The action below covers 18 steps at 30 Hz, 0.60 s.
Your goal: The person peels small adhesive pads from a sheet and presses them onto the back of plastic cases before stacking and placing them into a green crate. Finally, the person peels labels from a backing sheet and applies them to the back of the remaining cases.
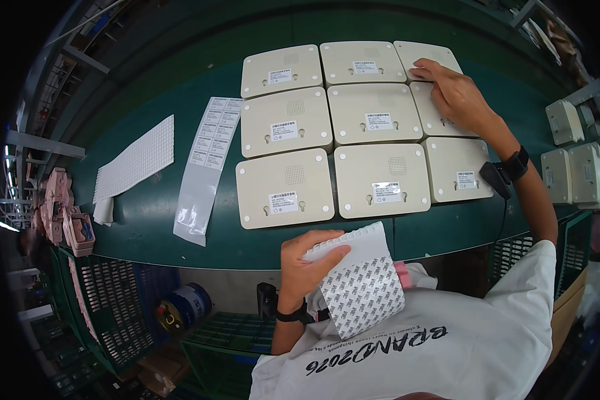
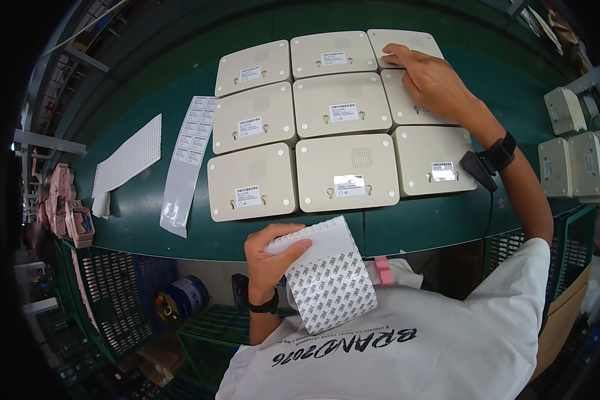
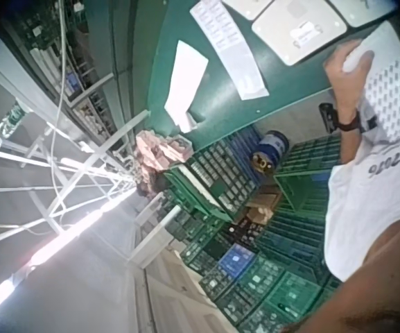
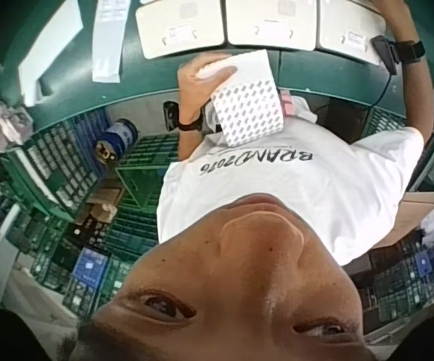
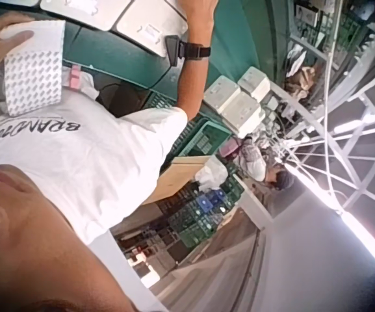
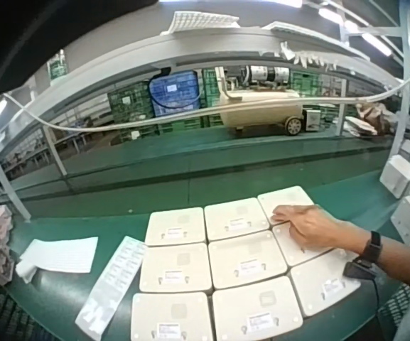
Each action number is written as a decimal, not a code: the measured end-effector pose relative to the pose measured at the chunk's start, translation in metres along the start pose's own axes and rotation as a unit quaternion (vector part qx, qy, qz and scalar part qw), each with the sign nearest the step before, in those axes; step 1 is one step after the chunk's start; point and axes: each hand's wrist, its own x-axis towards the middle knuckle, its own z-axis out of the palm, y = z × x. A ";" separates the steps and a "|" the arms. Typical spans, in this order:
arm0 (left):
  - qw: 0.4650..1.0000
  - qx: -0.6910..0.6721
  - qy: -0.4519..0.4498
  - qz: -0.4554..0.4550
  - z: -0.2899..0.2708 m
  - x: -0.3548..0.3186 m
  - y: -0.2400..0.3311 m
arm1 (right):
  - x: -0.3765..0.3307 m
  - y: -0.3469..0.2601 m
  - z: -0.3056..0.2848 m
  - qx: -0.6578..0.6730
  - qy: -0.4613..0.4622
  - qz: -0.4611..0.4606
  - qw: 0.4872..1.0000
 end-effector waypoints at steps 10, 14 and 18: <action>1.000 -0.003 0.004 0.002 0.002 -0.001 0.002 | 0.072 0.048 0.009 0.271 -0.059 0.200 0.940; 1.000 0.002 0.001 -0.002 0.000 -0.001 0.002 | 0.083 0.059 0.033 0.222 -0.010 0.170 0.960; 1.000 0.004 -0.002 -0.008 0.000 0.000 0.002 | 0.082 0.064 0.040 0.192 -0.023 0.170 0.966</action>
